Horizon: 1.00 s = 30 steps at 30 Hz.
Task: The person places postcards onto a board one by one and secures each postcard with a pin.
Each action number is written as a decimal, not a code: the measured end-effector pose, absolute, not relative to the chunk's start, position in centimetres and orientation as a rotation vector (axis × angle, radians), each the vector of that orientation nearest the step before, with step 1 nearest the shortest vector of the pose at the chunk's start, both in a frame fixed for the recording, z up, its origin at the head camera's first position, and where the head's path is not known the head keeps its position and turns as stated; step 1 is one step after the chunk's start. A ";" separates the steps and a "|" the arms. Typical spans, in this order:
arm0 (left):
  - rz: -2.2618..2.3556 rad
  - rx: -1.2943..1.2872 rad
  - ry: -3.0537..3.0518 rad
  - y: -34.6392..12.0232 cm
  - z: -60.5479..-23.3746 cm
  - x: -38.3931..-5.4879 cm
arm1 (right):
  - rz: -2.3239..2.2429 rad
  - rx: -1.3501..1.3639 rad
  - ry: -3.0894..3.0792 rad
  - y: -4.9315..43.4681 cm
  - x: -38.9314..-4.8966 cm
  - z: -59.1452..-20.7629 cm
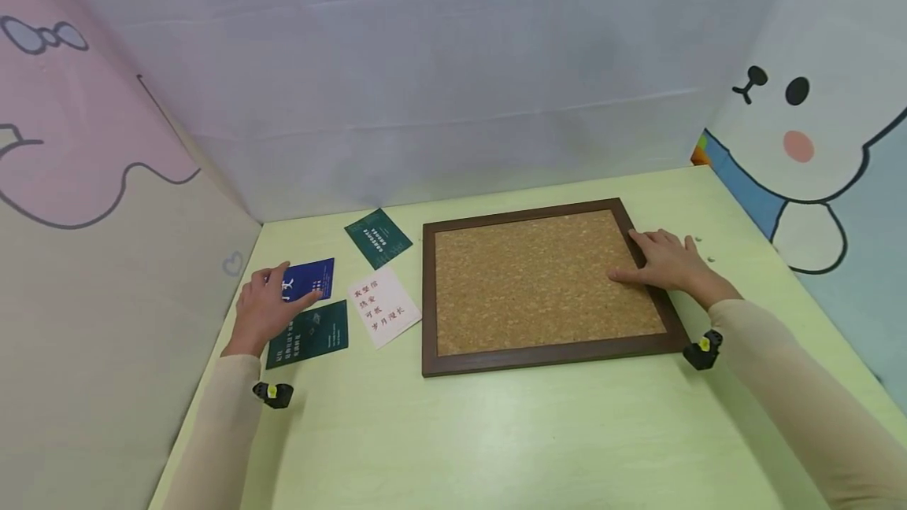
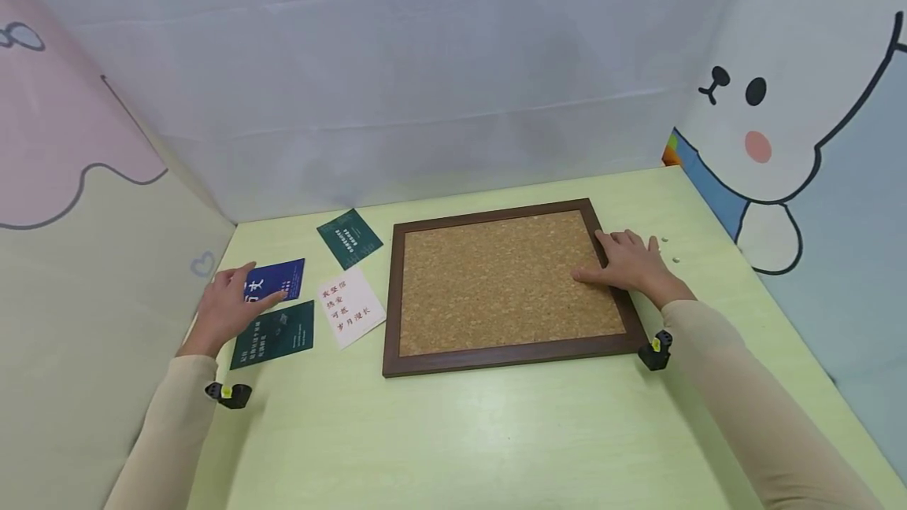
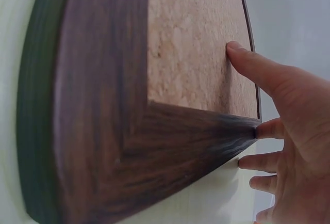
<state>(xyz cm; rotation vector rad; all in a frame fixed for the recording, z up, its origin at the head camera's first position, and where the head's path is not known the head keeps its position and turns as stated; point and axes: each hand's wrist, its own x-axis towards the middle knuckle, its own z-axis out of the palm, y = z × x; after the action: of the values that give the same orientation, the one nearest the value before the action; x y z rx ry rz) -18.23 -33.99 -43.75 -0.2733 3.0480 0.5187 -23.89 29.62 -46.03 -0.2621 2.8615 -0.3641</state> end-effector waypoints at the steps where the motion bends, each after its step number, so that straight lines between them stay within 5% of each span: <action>1: 0.517 -0.286 3.044 -34.1 -44.0 -18.1 | -0.365 -0.261 2.861 29.6 -23.9 -46.1; 30: 0.361 -0.615 2.907 -34.9 -47.0 -11.7 | -0.363 -0.254 2.845 29.7 -24.0 -46.1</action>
<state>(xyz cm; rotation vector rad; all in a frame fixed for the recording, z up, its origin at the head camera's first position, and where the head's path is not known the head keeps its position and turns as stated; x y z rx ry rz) -11.69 -34.87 -47.00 -0.6148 2.9071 0.3605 -24.02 29.65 -46.14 -0.2543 2.8451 -0.3629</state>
